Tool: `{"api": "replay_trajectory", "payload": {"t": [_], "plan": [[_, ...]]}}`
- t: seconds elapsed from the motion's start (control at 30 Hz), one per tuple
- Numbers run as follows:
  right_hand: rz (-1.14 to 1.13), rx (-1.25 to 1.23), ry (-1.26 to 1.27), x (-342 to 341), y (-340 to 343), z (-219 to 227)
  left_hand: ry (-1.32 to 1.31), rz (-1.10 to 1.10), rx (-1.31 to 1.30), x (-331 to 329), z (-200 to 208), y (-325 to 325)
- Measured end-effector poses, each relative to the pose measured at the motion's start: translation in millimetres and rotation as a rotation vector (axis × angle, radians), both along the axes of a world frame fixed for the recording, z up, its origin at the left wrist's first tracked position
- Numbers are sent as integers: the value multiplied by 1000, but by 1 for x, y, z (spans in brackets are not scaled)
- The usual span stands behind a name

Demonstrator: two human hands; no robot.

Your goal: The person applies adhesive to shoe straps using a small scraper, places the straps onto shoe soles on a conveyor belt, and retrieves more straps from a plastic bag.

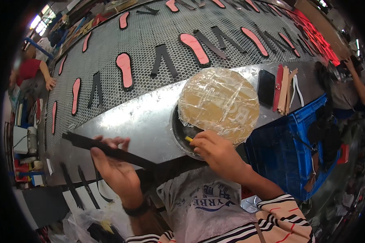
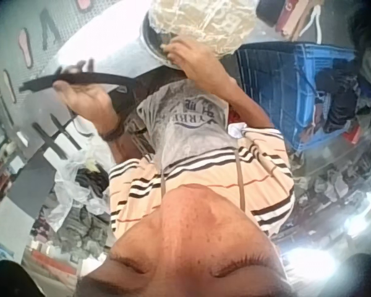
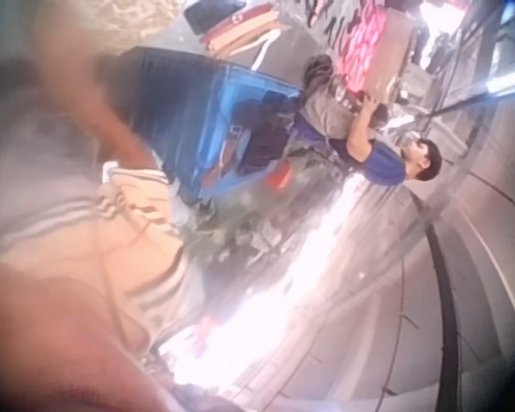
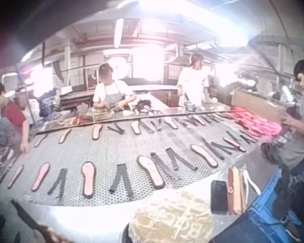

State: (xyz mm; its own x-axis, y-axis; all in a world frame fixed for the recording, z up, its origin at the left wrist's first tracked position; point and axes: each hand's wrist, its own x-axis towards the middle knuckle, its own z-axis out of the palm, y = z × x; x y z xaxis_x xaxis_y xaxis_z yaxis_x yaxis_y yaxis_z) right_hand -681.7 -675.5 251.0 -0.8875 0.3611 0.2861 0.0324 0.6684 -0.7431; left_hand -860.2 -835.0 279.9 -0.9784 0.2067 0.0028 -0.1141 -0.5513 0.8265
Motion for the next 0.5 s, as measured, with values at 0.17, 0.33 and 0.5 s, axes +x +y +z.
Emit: {"api": "replay_trajectory", "payload": {"t": [0.17, 0.33, 0.5], "plan": [[-73, -61, 12, -1, 2, 5, -31, -771, -642, 15, -4, -54], [-285, -204, 131, 7, -8, 16, 143, -1068, -1090, 25, -20, -33], [-48, -258, 164, 1, -5, 9, 115, -1086, -1091, 19, -36, -33]]}}
